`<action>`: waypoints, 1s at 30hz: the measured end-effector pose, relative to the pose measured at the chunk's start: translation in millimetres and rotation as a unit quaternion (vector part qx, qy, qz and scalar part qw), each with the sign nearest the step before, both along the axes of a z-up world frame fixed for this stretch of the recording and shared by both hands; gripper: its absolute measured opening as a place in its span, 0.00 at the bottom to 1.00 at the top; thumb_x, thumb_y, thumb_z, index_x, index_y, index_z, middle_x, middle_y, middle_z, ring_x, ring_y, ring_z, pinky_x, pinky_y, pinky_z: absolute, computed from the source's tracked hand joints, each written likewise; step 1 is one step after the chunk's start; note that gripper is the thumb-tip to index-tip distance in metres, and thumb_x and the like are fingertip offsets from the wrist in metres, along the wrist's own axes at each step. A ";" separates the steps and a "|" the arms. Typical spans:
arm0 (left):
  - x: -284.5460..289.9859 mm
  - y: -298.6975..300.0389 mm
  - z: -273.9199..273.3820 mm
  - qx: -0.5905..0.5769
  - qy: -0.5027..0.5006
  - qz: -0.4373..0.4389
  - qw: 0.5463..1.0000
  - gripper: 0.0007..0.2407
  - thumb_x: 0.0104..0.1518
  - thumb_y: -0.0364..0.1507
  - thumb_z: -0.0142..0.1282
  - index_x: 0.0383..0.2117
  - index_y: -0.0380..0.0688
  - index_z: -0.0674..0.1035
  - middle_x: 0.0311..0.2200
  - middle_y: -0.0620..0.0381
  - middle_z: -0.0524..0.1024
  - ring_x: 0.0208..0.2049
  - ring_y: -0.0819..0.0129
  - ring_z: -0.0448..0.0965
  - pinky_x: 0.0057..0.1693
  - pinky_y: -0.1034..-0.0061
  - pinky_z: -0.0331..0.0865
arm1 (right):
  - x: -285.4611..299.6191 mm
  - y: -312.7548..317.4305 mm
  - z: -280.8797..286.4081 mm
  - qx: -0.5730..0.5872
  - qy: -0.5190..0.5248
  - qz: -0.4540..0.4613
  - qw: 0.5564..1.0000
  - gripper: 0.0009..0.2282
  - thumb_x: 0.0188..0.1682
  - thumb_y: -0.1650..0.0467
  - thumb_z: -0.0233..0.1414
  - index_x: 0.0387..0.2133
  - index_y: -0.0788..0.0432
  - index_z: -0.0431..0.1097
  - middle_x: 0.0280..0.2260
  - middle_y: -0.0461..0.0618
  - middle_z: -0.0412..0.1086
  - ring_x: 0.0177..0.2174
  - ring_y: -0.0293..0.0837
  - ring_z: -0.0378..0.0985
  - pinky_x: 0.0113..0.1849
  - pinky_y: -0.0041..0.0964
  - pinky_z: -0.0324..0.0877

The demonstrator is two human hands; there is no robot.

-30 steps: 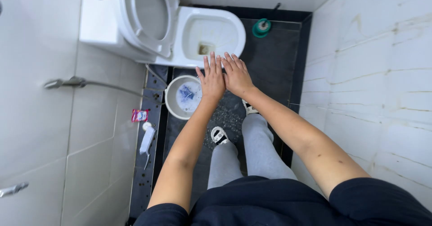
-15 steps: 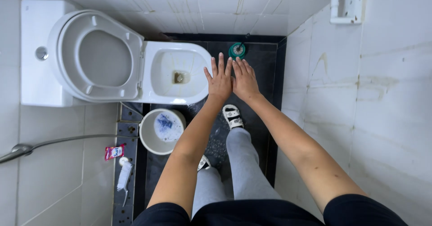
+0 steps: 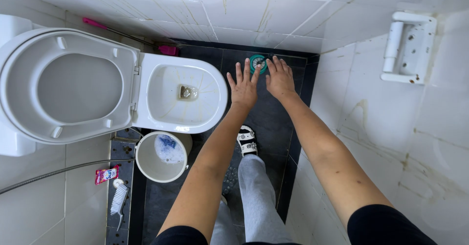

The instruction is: The person pours a cleaning agent from a sachet into the toilet bowl and then scrubs the interior surfaces with a pink toilet brush. The person also briefly handles a green scrubber on the floor before focusing on scrubbing the toilet bowl.

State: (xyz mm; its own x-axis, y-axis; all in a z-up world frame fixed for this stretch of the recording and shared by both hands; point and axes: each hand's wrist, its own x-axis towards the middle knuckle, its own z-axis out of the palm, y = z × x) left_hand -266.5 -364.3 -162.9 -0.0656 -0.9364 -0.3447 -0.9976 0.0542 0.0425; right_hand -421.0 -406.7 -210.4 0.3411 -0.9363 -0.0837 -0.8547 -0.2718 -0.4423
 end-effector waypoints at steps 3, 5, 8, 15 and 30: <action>-4.1 -17.7 -24.1 -0.001 0.029 0.018 0.999 0.29 0.64 0.32 0.46 0.72 0.68 0.51 0.75 0.50 0.36 0.74 0.42 0.35 0.68 0.29 0.36 | 6.9 -13.1 -18.6 0.002 0.015 -0.003 1.000 0.28 0.49 0.68 0.56 0.65 0.56 0.59 0.66 0.59 0.54 0.64 0.60 0.56 0.61 0.56 0.51; -5.8 -27.3 -40.4 0.000 0.038 0.021 0.999 0.28 0.65 0.33 0.45 0.72 0.68 0.50 0.74 0.51 0.35 0.74 0.42 0.35 0.68 0.28 0.36 | 10.2 -16.8 -33.4 0.004 0.013 -0.009 1.000 0.28 0.49 0.68 0.56 0.65 0.56 0.59 0.66 0.59 0.54 0.64 0.60 0.55 0.62 0.56 0.51; -8.3 -39.2 -53.0 0.008 0.058 0.027 0.998 0.27 0.65 0.36 0.44 0.71 0.68 0.50 0.74 0.52 0.35 0.74 0.42 0.35 0.68 0.28 0.35 | 12.0 -19.5 -50.7 0.011 0.017 -0.027 0.999 0.28 0.49 0.68 0.56 0.65 0.55 0.59 0.66 0.60 0.54 0.64 0.60 0.55 0.61 0.57 0.52; -3.4 -54.2 -74.3 0.058 -0.007 0.004 0.998 0.31 0.64 0.31 0.44 0.73 0.69 0.46 0.75 0.51 0.31 0.74 0.42 0.32 0.68 0.30 0.35 | 6.6 -51.9 -106.6 0.026 0.052 -0.037 0.998 0.30 0.45 0.68 0.58 0.64 0.56 0.59 0.67 0.60 0.51 0.63 0.63 0.55 0.59 0.58 0.54; 3.2 -29.6 -100.2 0.073 0.031 -0.010 0.997 0.32 0.64 0.29 0.44 0.73 0.68 0.44 0.74 0.51 0.32 0.74 0.42 0.33 0.69 0.30 0.36 | 21.1 -42.3 -150.8 0.257 0.141 -0.045 0.955 0.14 0.53 0.71 0.46 0.53 0.57 0.65 0.49 0.67 0.70 0.48 0.63 0.76 0.48 0.54 0.72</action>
